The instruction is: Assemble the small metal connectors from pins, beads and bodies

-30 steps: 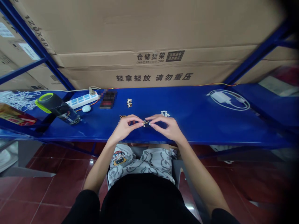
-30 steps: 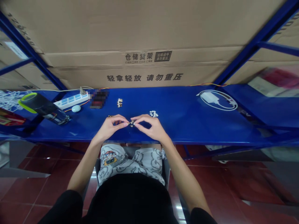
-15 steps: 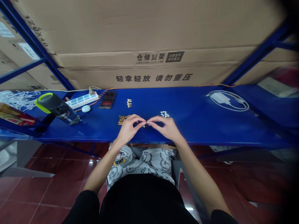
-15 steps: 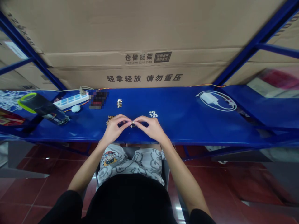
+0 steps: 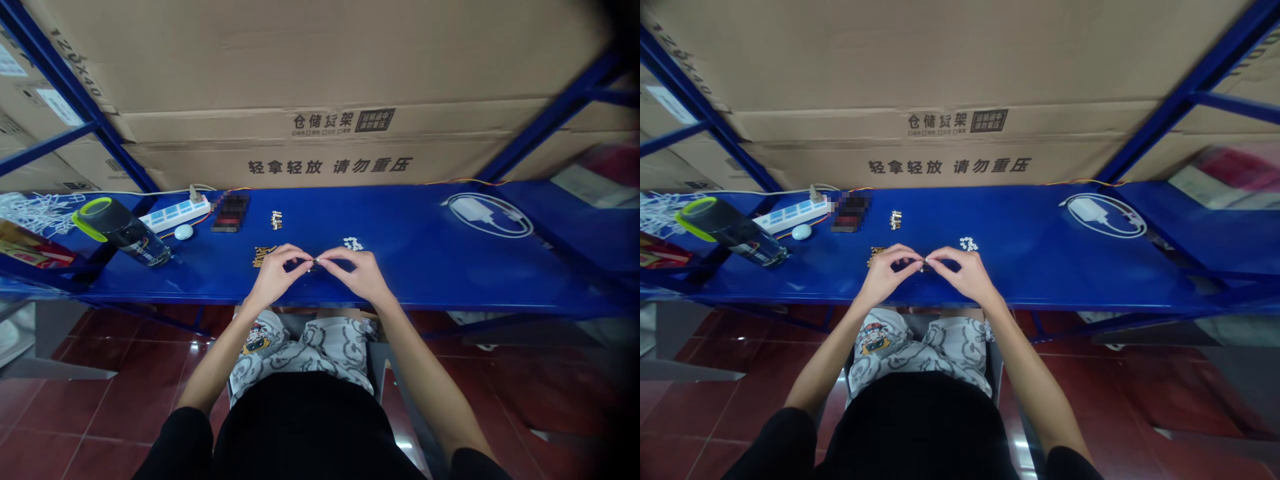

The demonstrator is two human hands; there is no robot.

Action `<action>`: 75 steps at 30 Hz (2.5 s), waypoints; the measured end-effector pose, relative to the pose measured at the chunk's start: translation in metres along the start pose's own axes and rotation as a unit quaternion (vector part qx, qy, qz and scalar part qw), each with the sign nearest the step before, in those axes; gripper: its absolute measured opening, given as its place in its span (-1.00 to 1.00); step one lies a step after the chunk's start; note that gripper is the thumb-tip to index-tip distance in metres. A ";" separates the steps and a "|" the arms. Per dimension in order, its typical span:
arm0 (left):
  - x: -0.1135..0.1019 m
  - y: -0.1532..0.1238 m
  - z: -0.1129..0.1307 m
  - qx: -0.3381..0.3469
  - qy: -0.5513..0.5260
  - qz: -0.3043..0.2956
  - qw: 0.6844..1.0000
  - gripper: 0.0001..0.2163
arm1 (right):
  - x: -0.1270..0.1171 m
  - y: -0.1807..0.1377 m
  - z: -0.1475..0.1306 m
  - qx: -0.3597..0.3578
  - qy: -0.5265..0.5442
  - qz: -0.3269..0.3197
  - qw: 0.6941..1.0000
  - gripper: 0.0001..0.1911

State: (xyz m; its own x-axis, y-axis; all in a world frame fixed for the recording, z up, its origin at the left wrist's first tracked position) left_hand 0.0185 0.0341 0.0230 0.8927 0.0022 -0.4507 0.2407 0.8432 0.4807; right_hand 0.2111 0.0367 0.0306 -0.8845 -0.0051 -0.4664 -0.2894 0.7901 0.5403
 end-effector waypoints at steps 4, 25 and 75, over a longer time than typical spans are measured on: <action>-0.003 0.000 0.001 -0.026 -0.014 0.029 0.999 -0.90 | -0.004 0.002 0.000 0.009 -0.009 0.042 0.999 -0.89; -0.004 -0.004 0.009 0.032 0.088 0.074 0.993 -0.95 | 0.005 0.001 0.002 0.036 -0.021 0.079 0.996 -0.87; -0.004 -0.006 0.006 0.094 0.087 0.111 0.986 -0.90 | 0.012 0.003 0.000 0.095 0.063 0.035 0.993 -0.82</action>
State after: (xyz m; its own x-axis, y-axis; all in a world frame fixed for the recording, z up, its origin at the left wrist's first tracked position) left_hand 0.0154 0.0261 0.0266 0.8564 0.2819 -0.4326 0.1269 0.6972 0.7055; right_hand 0.1996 0.0389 0.0263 -0.9423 -0.0124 -0.3345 -0.1610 0.8928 0.4206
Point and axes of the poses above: each hand's wrist, its own y-axis towards the middle knuckle, its own x-axis out of the palm, z = x × y, the point moved 4 cm from there along y, towards the middle knuckle, and after that the axes turned 2 degrees about z, right-handed, at the moved point
